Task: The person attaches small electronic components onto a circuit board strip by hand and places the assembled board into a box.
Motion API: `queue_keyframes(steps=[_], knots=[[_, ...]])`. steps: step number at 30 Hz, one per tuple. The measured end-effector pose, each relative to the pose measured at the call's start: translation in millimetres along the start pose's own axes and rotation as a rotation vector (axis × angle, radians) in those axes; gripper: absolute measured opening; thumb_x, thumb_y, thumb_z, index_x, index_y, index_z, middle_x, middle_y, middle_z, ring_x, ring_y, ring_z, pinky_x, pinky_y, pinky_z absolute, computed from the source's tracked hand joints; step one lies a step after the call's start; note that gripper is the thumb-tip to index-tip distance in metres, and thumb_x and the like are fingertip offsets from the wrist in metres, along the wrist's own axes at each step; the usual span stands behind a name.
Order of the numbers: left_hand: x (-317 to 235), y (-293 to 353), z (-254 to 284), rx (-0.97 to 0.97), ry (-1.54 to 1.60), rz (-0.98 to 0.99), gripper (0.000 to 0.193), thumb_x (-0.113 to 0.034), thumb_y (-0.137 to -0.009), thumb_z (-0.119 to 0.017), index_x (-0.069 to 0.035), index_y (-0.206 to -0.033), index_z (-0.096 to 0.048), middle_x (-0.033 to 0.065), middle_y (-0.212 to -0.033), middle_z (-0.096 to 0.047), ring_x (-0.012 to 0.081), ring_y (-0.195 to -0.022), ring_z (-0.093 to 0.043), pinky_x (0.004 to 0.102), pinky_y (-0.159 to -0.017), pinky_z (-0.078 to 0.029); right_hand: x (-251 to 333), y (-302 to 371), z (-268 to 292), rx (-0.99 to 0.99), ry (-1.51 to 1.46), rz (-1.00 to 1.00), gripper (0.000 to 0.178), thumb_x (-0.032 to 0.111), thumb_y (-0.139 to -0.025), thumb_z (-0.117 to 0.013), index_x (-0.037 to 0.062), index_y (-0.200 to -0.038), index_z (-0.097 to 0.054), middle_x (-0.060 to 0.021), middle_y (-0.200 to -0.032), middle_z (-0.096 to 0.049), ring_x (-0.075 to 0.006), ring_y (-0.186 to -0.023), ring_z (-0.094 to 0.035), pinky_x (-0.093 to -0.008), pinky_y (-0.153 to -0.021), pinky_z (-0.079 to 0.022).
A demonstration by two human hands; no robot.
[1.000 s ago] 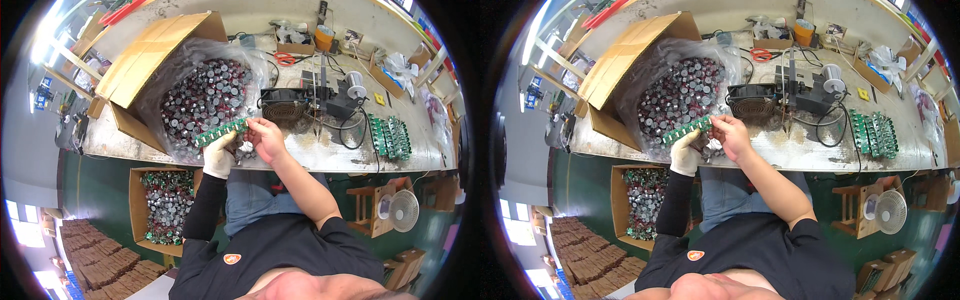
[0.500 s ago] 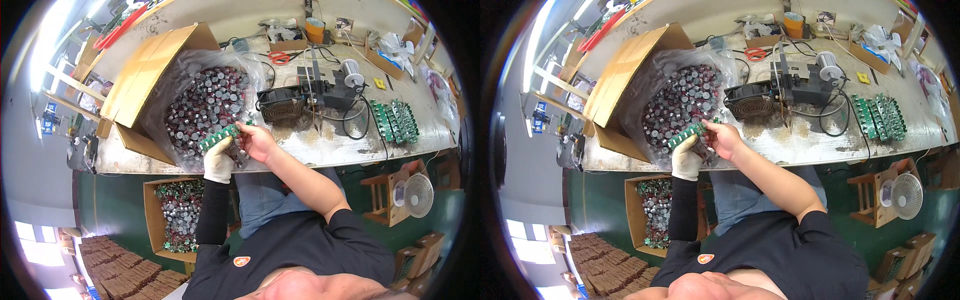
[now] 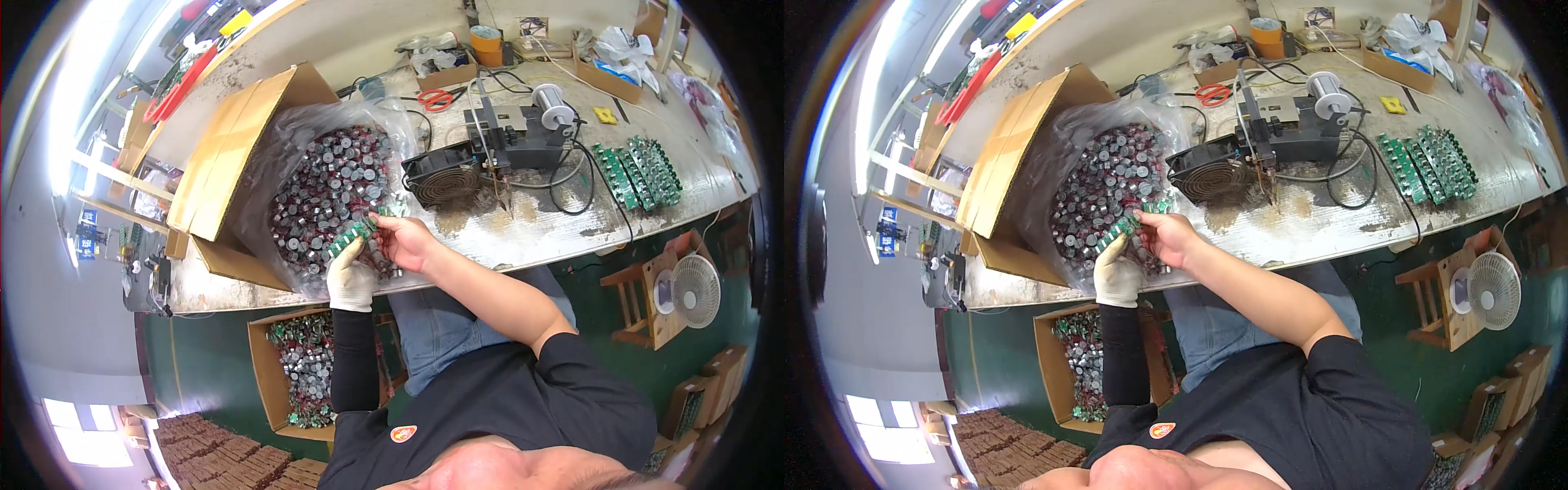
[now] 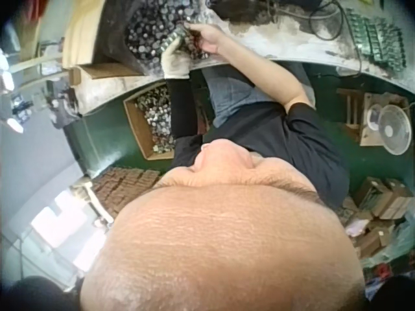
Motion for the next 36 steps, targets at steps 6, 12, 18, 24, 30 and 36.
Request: queue_keyframes(steps=[6, 12, 18, 24, 30, 36], knots=[[-4, 4, -8, -0.173, -0.274, -0.27, 0.02, 0.005, -0.081, -0.063, 0.002, -0.101, -0.066, 0.009, -0.093, -0.068, 0.019, -0.08, -0.065, 0.0299, -0.074, -0.052, 6, 18, -22, -0.037, 0.12, 0.15, 0.029, 0.033, -0.089, -0.067, 0.0066, -0.098, -0.063, -0.0025, -0.089, -0.065, -0.0128, -0.072, -0.06, -0.0275, -0.064, -0.048], [-10, 13, -9, -0.036, -0.314, -0.278, 0.026, -0.002, -0.083, -0.062, 0.004, -0.108, -0.064, 0.0124, -0.106, -0.067, 0.0229, -0.094, -0.064, 0.0346, -0.084, -0.051, 4, 16, -20, 0.042, 0.307, 0.331, 0.016, 0.015, -0.087, -0.068, 0.003, -0.097, -0.066, -0.0056, -0.091, -0.068, -0.0147, -0.078, -0.065, -0.0294, -0.072, -0.052], [-20, 7, 18, 0.02, -0.358, -0.069, 0.032, -0.012, -0.091, -0.053, 0.003, -0.118, -0.058, 0.0151, -0.115, -0.063, 0.0264, -0.101, -0.062, 0.0369, -0.089, -0.048, 3, 8, -15, 0.056, 0.325, 0.322, 0.012, 0.014, -0.086, -0.068, 0.0054, -0.095, -0.066, -0.0019, -0.086, -0.067, -0.0107, -0.071, -0.06, -0.0256, -0.063, -0.047], [-11, -5, 32, 0.027, -0.094, 0.16, 0.028, -0.019, -0.092, -0.055, -0.004, -0.115, -0.06, 0.0081, -0.111, -0.064, 0.0237, -0.1, -0.059, 0.0413, -0.09, -0.044, -9, -9, -15, 0.091, -0.159, -0.027, 0.009, 0.015, -0.089, -0.064, 0.0061, -0.093, -0.064, -0.0023, -0.081, -0.065, -0.0135, -0.071, -0.059, -0.0262, -0.065, -0.046], [-11, -13, 17, 0.033, -0.397, -0.13, 0.023, -0.009, -0.092, -0.054, 0.001, -0.111, -0.06, 0.0108, -0.109, -0.065, 0.0221, -0.099, -0.061, 0.0338, -0.086, -0.048, 6, 12, -23, 0.053, 0.177, 0.36, 0.019, 0.02, -0.083, -0.073, 0.0061, -0.09, -0.062, -0.0045, -0.088, -0.064, -0.0137, -0.08, -0.058, -0.0309, -0.075, -0.047], [-22, 3, 7, 0.007, -0.47, -0.129, 0.025, -0.012, -0.093, -0.054, -0.002, -0.115, -0.058, 0.0085, -0.112, -0.064, 0.0192, -0.099, -0.062, 0.0308, -0.083, -0.05, 3, 0, -10, -0.056, 0.271, 0.442, 0.013, 0.01, -0.08, -0.072, 0.0051, -0.085, -0.061, -0.0053, -0.084, -0.064, -0.0148, -0.076, -0.058, -0.0313, -0.072, -0.047]])
Point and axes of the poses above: each hand's wrist, its own y-axis away from the middle knuckle, its own z-axis out of the back of the hand, x = y × z, the point moved 4 cm from there along -y, towards the middle knuckle
